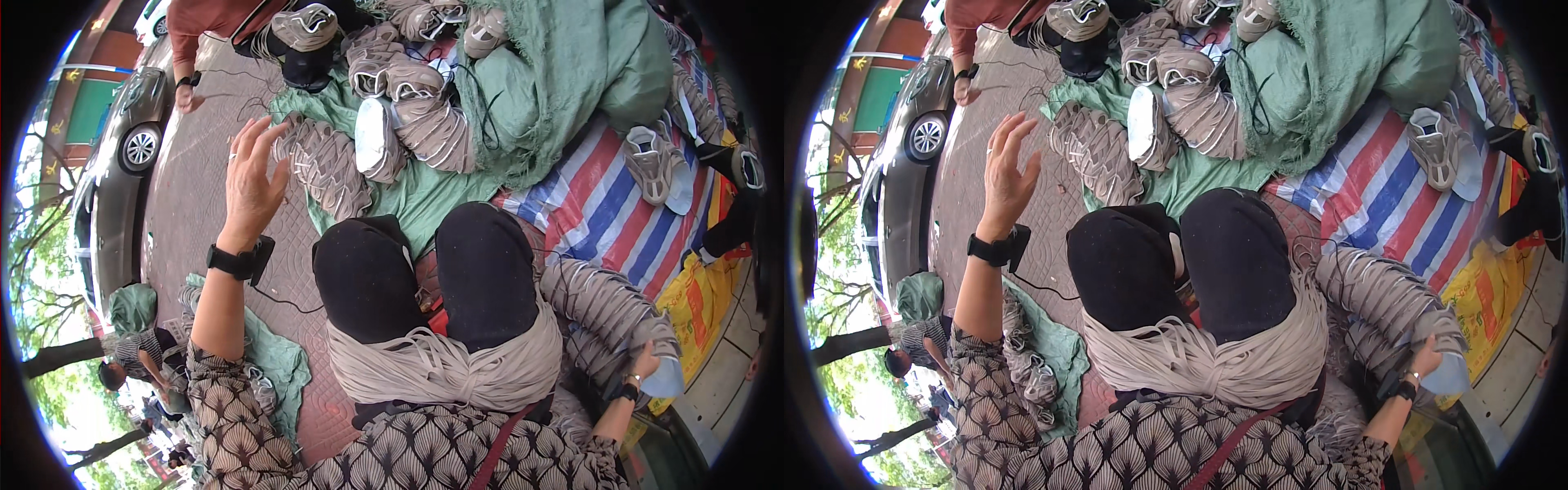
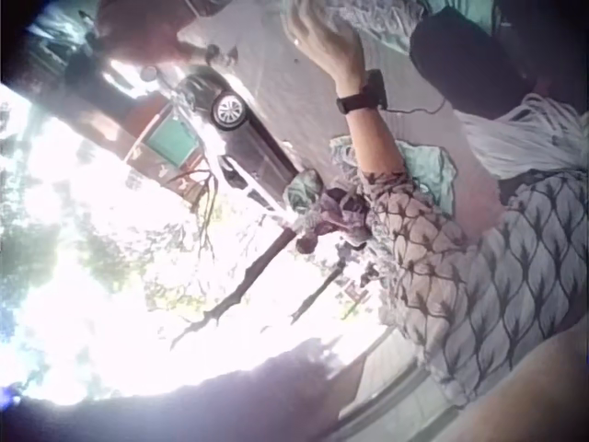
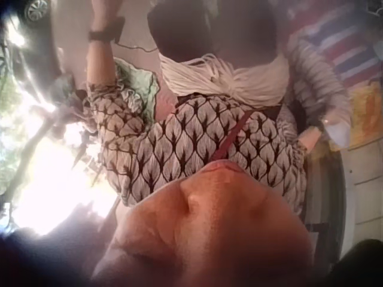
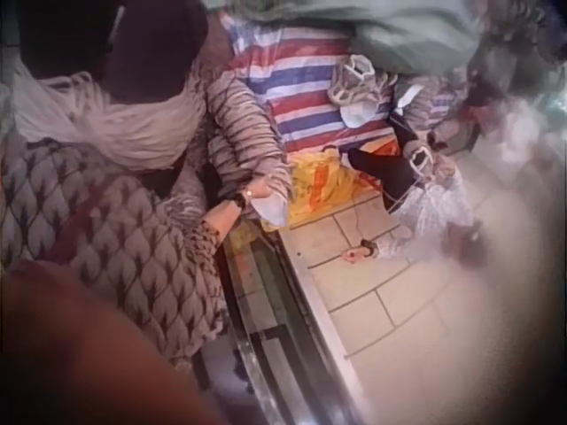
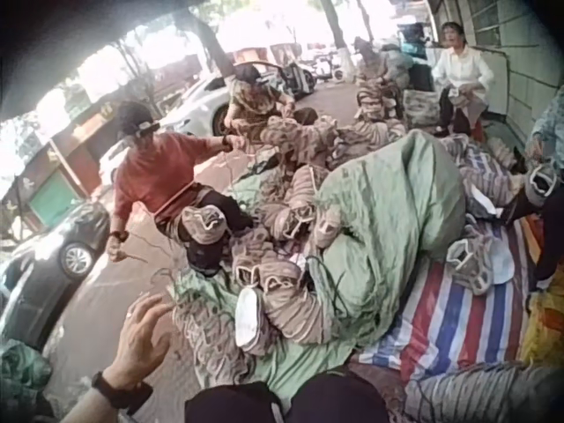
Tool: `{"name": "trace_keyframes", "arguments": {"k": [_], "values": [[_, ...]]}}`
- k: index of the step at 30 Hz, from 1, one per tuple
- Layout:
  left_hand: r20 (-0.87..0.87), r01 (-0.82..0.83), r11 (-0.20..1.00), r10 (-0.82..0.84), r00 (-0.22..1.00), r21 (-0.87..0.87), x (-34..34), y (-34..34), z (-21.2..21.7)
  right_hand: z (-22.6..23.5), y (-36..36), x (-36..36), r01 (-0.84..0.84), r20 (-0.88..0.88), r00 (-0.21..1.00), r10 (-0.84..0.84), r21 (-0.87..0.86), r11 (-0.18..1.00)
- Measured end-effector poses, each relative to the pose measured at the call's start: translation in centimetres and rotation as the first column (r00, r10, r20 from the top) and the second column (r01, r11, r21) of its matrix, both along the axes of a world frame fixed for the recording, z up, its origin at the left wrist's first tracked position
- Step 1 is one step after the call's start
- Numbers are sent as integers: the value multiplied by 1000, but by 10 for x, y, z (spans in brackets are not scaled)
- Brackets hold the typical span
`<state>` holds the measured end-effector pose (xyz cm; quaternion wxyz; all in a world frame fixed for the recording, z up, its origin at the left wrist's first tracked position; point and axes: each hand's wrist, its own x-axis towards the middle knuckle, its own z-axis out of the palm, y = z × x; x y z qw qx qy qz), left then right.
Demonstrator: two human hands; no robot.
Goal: The person sits on a tarp outdoors and laces a beige Reebok sneaker using a long, continuous shoelace. They repeatedly thread the lace through the eyelets, pull it tight, and adjust the tension. Other people are visible in the background performing similar tasks.
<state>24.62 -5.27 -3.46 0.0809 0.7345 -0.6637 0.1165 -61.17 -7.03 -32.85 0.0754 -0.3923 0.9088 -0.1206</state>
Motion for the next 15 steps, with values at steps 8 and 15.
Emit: {"name": "trace_keyframes", "arguments": {"k": [8,15], "values": [[-271,-43,990,79,959,134,30,-29,-71,-9,-4,38,-228,433,883,183,54,972],[-445,-162,882,373,814,442,64,-70,-250,22,-9,81,-51,664,727,-175,306,951]]}}
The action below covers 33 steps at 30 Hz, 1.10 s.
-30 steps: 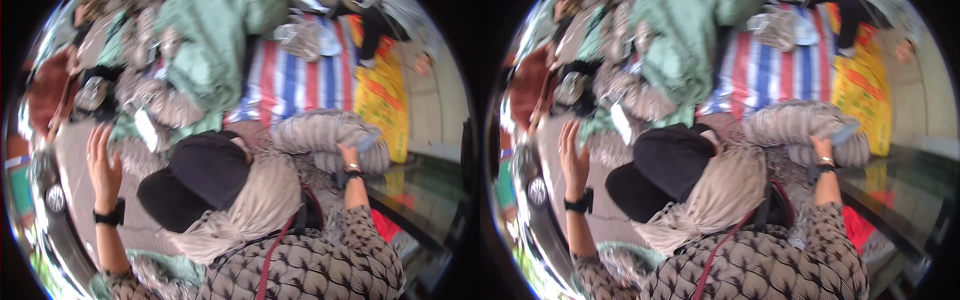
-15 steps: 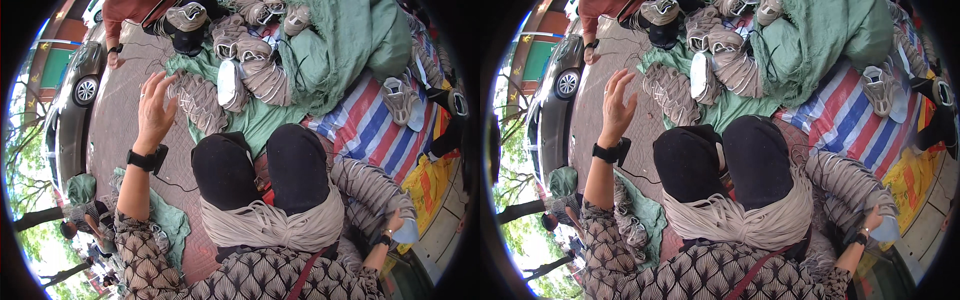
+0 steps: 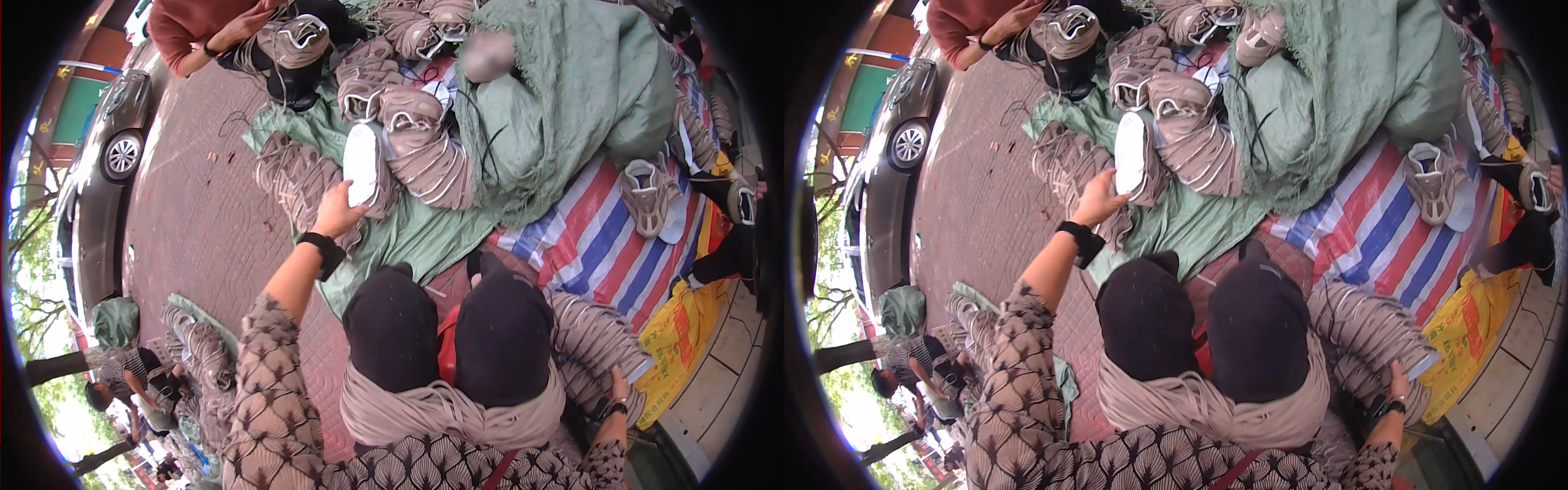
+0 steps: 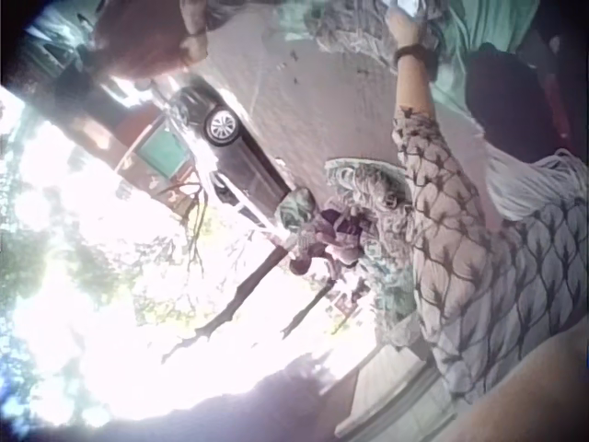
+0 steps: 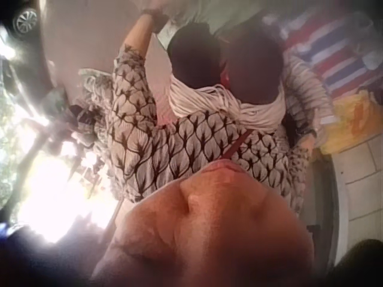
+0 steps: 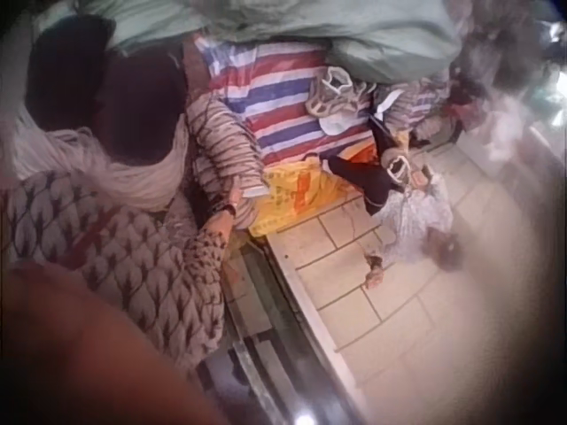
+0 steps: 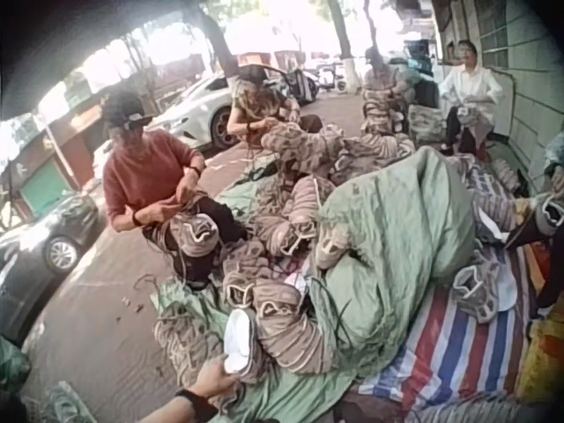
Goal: The person sits on a tarp outdoors and laces a beige Reebok sneaker using a long, continuous shoelace. They repeatedly thread the lace through the eyelets, pull it tight, and adjust the tension. Other people are visible in the background performing similar tasks.
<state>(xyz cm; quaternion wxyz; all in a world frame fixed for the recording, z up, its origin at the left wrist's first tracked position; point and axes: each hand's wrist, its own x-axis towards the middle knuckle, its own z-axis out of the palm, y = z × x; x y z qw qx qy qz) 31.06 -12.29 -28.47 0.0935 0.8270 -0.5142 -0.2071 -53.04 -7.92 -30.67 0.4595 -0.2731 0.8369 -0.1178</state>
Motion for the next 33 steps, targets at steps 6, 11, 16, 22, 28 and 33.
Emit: {"name": "trace_keyframes", "arguments": {"k": [6,11,16,22,28,33], "values": [[70,-291,936,283,957,199,-19,-51,-123,6,58,-61,-89,-396,918,-29,-275,957],[11,-251,911,262,965,328,-16,-29,-157,61,53,-53,-185,-734,677,-55,-242,952],[-852,-594,795,390,350,121,1,19,-96,77,-14,24,-367,-581,813,-38,-562,741],[-952,-689,691,-7,-305,216,19,83,60,95,-110,225,-391,-209,905,370,-749,534],[-949,-447,887,-231,-214,-115,-13,53,210,211,-128,407,19,629,322,708,-751,660],[-985,69,983,-169,-44,-171,-86,12,273,253,-103,407,-14,544,234,806,-827,562]]}}
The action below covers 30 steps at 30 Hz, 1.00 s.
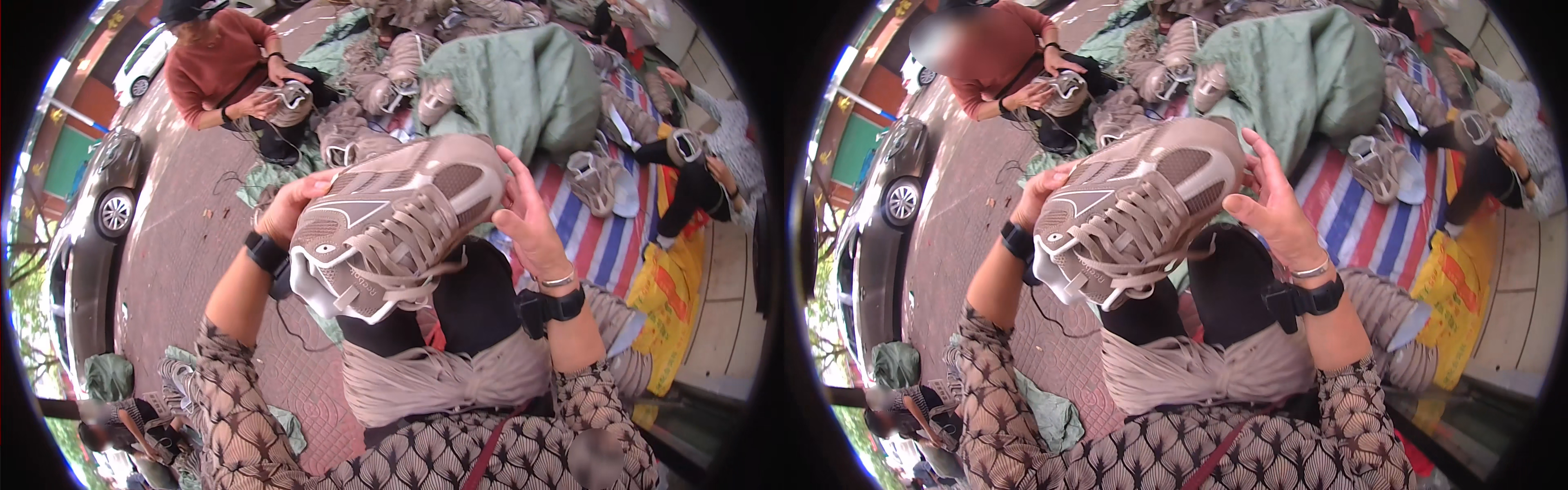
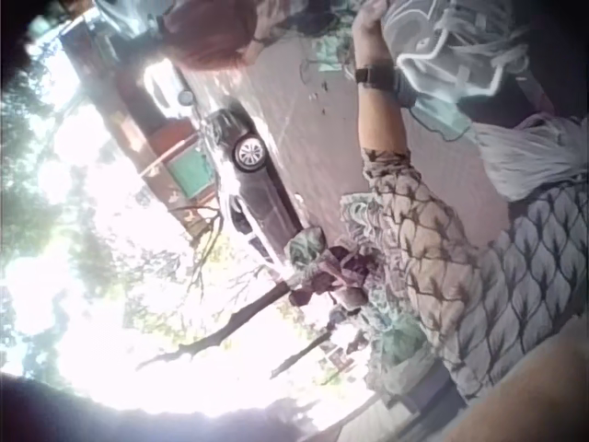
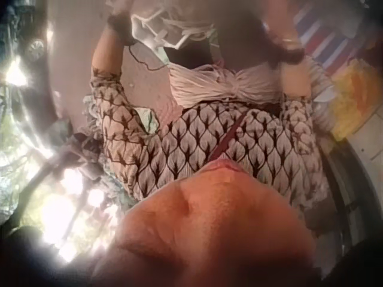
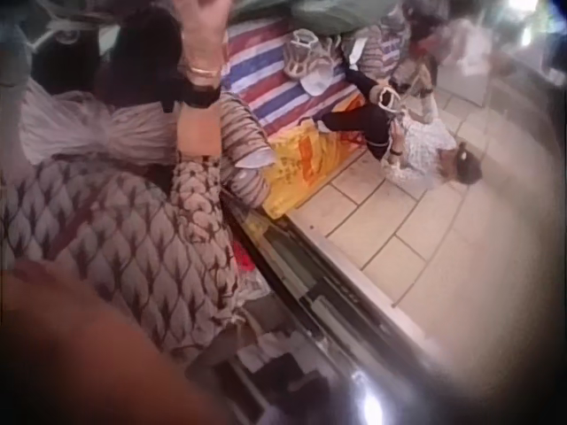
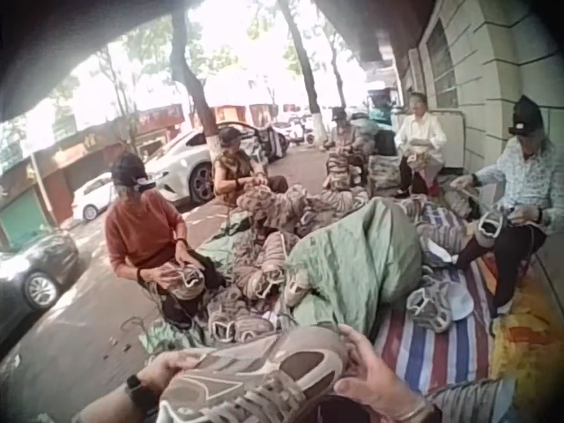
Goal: The person sits on a tarp outdoors and laces a beige Reebok sneaker using a long, continuous shoelace. They repeatedly thread the lace through the eyelets, pull it tight, and adjust the tension. Other people are visible in the background performing similar tasks.
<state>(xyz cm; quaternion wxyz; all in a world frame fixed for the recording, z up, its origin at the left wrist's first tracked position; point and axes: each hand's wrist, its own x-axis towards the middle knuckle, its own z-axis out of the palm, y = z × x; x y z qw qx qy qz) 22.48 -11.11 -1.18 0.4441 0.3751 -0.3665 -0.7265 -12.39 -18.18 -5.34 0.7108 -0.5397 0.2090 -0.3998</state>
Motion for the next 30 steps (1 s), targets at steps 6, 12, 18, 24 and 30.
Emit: {"name": "trace_keyframes", "arguments": {"k": [6,12,18,24,30], "values": [[-31,336,941,-335,942,44,-57,-17,4,-30,31,-81,104,-152,983,-99,26,994],[301,230,957,-170,938,-177,-76,8,52,-18,55,-72,283,-201,929,-309,-150,947],[406,-352,756,612,678,-552,-14,35,61,-30,55,-62,377,-343,840,-420,-188,907],[440,-485,459,884,159,-744,81,24,-49,-24,60,-44,94,-553,741,-381,-476,875],[587,-356,478,735,-339,-803,118,27,-182,-38,50,-19,-61,-648,651,-395,-564,824]]}}
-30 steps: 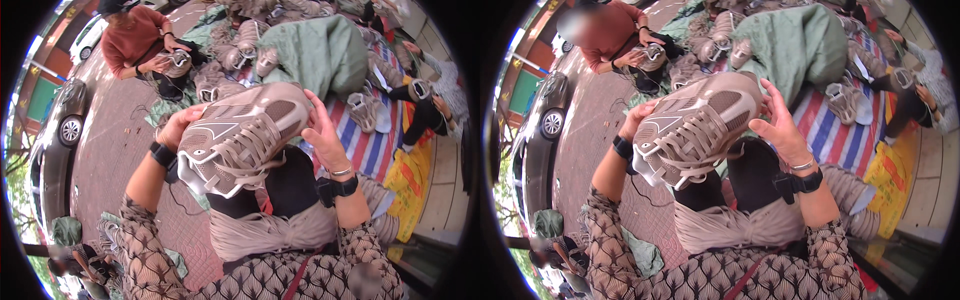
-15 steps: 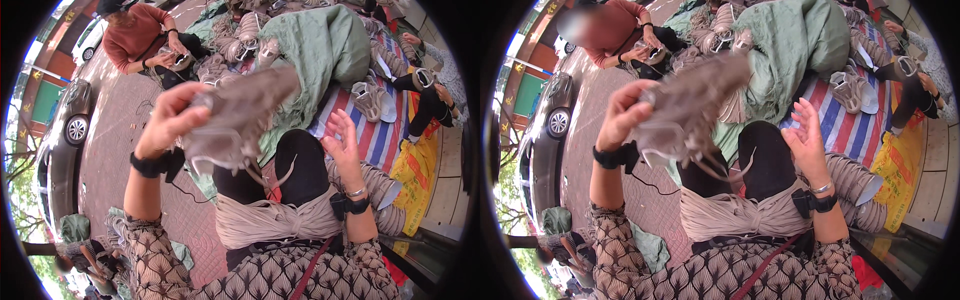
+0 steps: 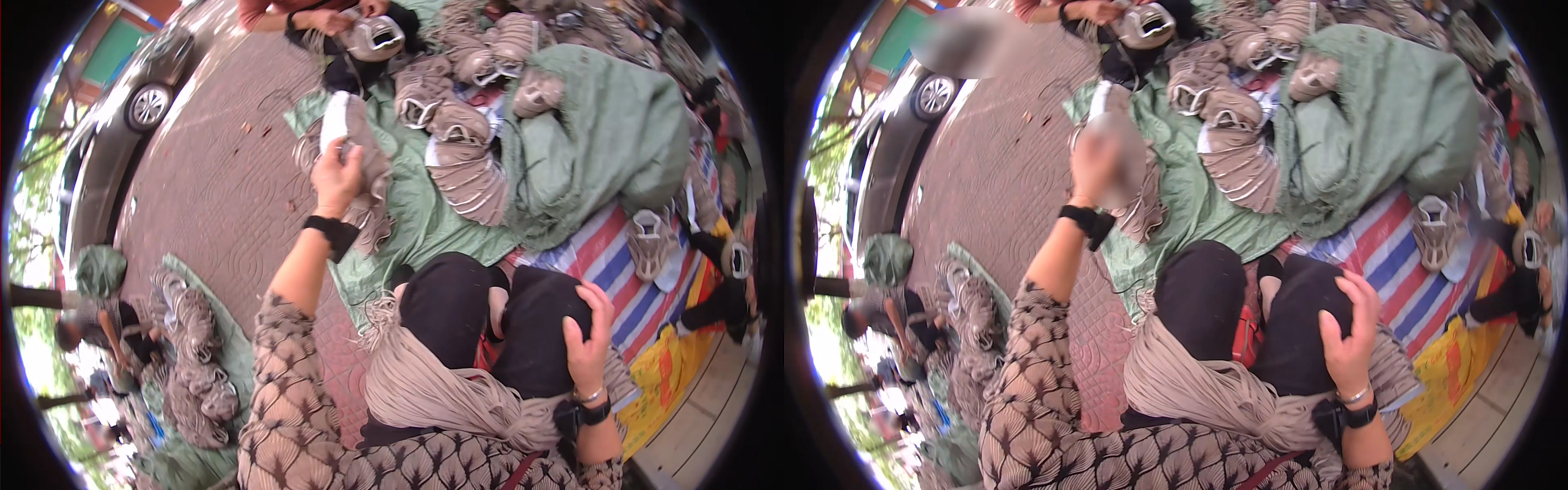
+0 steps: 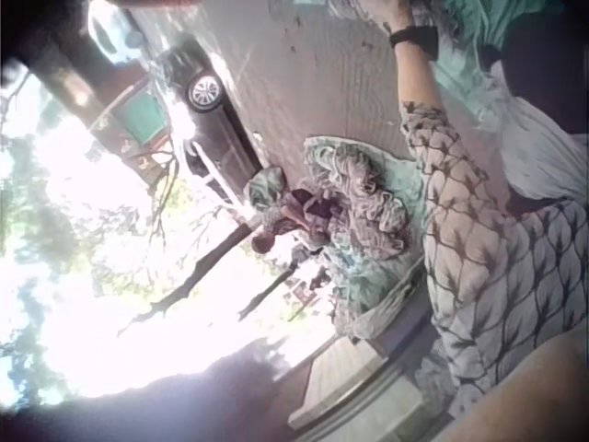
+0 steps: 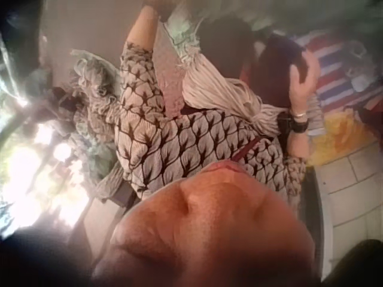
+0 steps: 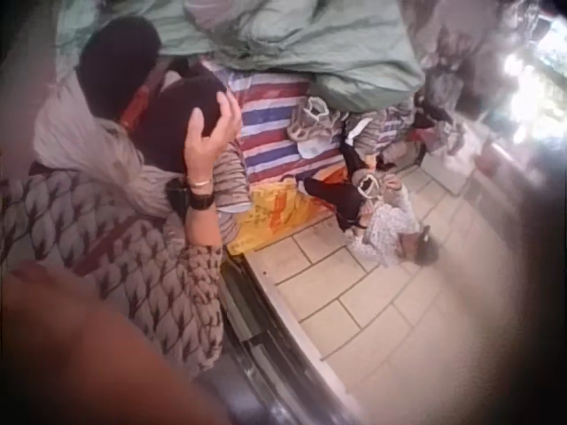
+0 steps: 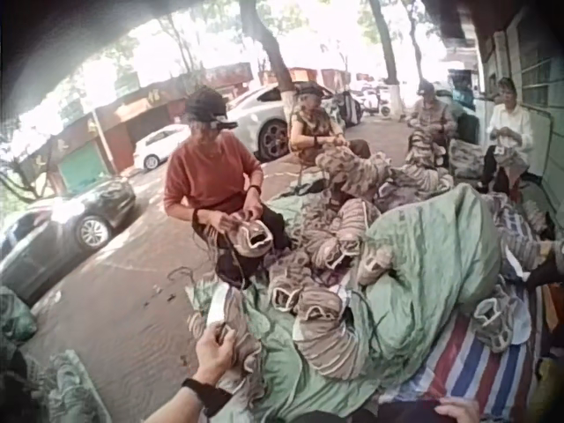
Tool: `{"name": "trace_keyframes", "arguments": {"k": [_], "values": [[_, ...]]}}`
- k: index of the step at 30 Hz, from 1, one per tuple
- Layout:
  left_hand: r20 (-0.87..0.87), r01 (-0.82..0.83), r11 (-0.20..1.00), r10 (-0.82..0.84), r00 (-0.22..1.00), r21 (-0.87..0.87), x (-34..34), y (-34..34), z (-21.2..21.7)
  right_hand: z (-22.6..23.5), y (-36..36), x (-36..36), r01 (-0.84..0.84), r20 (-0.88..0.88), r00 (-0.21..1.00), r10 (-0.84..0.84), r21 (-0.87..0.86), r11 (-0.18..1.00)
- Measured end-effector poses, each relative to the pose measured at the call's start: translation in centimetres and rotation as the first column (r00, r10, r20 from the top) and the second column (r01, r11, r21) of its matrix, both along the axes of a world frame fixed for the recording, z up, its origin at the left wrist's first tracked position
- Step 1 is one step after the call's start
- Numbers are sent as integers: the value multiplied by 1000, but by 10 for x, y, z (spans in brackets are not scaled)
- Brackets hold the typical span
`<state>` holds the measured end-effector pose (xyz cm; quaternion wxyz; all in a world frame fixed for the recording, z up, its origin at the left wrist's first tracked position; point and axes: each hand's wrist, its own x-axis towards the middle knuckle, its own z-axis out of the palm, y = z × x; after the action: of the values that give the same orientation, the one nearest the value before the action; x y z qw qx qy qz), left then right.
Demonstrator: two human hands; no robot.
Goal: The person sits on a tarp outdoors and laces a beige Reebok sneaker using a long, continuous shoelace. They repeatedly thread the lace through the eyelets, pull it tight, and adjust the tension. Other people are visible in the background performing similar tasks.
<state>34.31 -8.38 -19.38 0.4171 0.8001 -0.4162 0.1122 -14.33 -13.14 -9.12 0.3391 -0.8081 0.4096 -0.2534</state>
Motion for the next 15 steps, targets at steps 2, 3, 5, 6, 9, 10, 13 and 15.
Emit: {"name": "trace_keyframes", "arguments": {"k": [2,3,5,6,9,10,13,15], "values": [[-149,-25,996,38,988,88,-22,-9,-36,-1,-1,-4,23,-50,998,-24,-21,1000],[-201,-22,990,51,978,141,-29,-5,-45,-4,-1,-4,16,-60,998,-17,-25,1000],[-261,-3,981,55,964,195,-46,-11,-70,-5,1,-1,24,-65,998,-24,-1,1000],[-260,12,980,41,965,198,-52,-16,-85,-5,1,0,38,-68,997,-37,8,999],[-144,16,959,25,989,282,-66,-31,-119,-5,0,2,41,-93,995,-40,10,999],[-106,23,940,14,994,341,-64,-37,-130,-3,1,8,64,-96,994,-60,34,997],[-110,50,941,-14,994,336,-69,-58,-160,-2,-2,8,81,-138,988,-73,55,995],[-146,21,890,51,988,455,-73,-71,-179,0,-6,6,92,-164,983,-87,22,996]]}}
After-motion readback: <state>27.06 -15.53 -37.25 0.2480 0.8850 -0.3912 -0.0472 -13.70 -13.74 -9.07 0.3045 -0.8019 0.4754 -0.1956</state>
